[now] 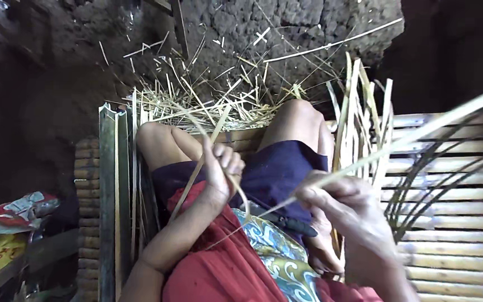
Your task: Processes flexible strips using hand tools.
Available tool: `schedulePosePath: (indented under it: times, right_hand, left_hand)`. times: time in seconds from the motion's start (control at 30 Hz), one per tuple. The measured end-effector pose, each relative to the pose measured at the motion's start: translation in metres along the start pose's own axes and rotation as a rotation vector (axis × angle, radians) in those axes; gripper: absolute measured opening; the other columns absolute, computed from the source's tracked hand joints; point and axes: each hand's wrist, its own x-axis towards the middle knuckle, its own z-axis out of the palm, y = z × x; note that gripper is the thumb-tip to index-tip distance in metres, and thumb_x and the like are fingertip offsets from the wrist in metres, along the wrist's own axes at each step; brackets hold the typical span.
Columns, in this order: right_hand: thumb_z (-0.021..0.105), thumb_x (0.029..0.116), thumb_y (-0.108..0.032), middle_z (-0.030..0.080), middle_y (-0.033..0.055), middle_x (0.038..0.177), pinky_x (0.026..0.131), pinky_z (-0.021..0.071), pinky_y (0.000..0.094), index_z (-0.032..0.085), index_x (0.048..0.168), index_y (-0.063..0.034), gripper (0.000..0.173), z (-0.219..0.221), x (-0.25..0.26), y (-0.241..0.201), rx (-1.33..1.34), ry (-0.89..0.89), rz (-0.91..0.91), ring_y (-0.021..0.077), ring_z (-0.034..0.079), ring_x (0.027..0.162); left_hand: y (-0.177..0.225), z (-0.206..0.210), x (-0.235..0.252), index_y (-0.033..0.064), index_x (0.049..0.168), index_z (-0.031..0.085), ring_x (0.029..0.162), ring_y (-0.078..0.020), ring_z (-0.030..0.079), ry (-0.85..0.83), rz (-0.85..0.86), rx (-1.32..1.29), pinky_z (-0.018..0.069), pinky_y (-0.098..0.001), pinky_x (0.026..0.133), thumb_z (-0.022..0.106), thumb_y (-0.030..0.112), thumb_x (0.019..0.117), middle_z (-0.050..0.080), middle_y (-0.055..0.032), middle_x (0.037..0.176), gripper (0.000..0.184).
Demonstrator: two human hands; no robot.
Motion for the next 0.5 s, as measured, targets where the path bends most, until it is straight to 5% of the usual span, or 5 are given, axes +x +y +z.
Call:
schedulePosePath:
  times: [0.07, 0.13, 0.3, 0.43, 0.5]
  right_hand:
    - [0.063, 0.0993, -0.044, 0.068, -0.0176, 0.077, 0.061, 0.0522, 0.0137, 0.075, 0.086, -0.0275, 0.025, 0.001, 0.012, 0.006, -0.026, 0.07, 0.003, -0.005, 0.061, 0.066]
    - [0.061, 0.1005, -0.044, 0.069, -0.0173, 0.081, 0.061, 0.0532, 0.014, 0.076, 0.089, -0.0278, 0.025, 0.006, 0.018, 0.003, -0.001, 0.025, -0.011, -0.0051, 0.062, 0.068]
    - [0.059, 0.104, -0.035, 0.061, -0.0129, 0.072, 0.062, 0.0444, 0.0087, 0.072, 0.083, -0.0131, 0.034, 0.022, 0.002, 0.002, 0.123, -0.255, 0.011, -0.01, 0.054, 0.067]
    - [0.057, 0.1057, -0.034, 0.066, -0.0116, 0.081, 0.069, 0.0485, 0.0092, 0.072, 0.092, -0.0165, 0.027, 0.003, -0.018, -0.011, 0.263, -0.343, -0.028, -0.0086, 0.06, 0.076]
    - [0.057, 0.1048, -0.038, 0.066, -0.0171, 0.081, 0.068, 0.0486, 0.0087, 0.073, 0.091, -0.0238, 0.025, 0.007, -0.011, -0.005, 0.165, -0.236, 0.015, -0.0107, 0.059, 0.075]
  left_hand:
    - [-0.009, 0.01, -0.011, 0.0265, 0.071, 0.054, 0.047, 0.0011, 0.05, -0.247, -0.148, 0.113, 0.0443, -0.0149, 0.048, 0.018, 0.066, 0.1044, 0.051, 0.0122, 0.055, 0.063]
    - [-0.014, 0.021, -0.022, 0.0227, 0.07, 0.052, 0.044, 0.0002, 0.048, -0.352, -0.253, 0.115, 0.0421, -0.0149, 0.044, 0.022, 0.058, 0.1074, 0.05, 0.0098, 0.053, 0.06]
    - [-0.011, 0.026, -0.021, 0.0229, 0.062, 0.044, 0.036, 0.0003, 0.038, -0.166, -0.09, 0.023, 0.0357, -0.0141, 0.039, 0.026, 0.054, 0.1092, 0.038, 0.0108, 0.046, 0.06]
    - [0.014, -0.002, 0.009, 0.0237, 0.06, 0.041, 0.034, -0.0011, 0.034, 0.114, 0.128, -0.015, 0.0334, -0.0159, 0.038, 0.021, 0.049, 0.1112, 0.034, 0.0114, 0.044, 0.06]
    - [0.01, -0.005, 0.004, 0.0245, 0.069, 0.047, 0.039, 0.0007, 0.043, 0.042, 0.031, 0.047, 0.0394, -0.0143, 0.042, 0.017, 0.056, 0.1091, 0.043, 0.012, 0.049, 0.059]
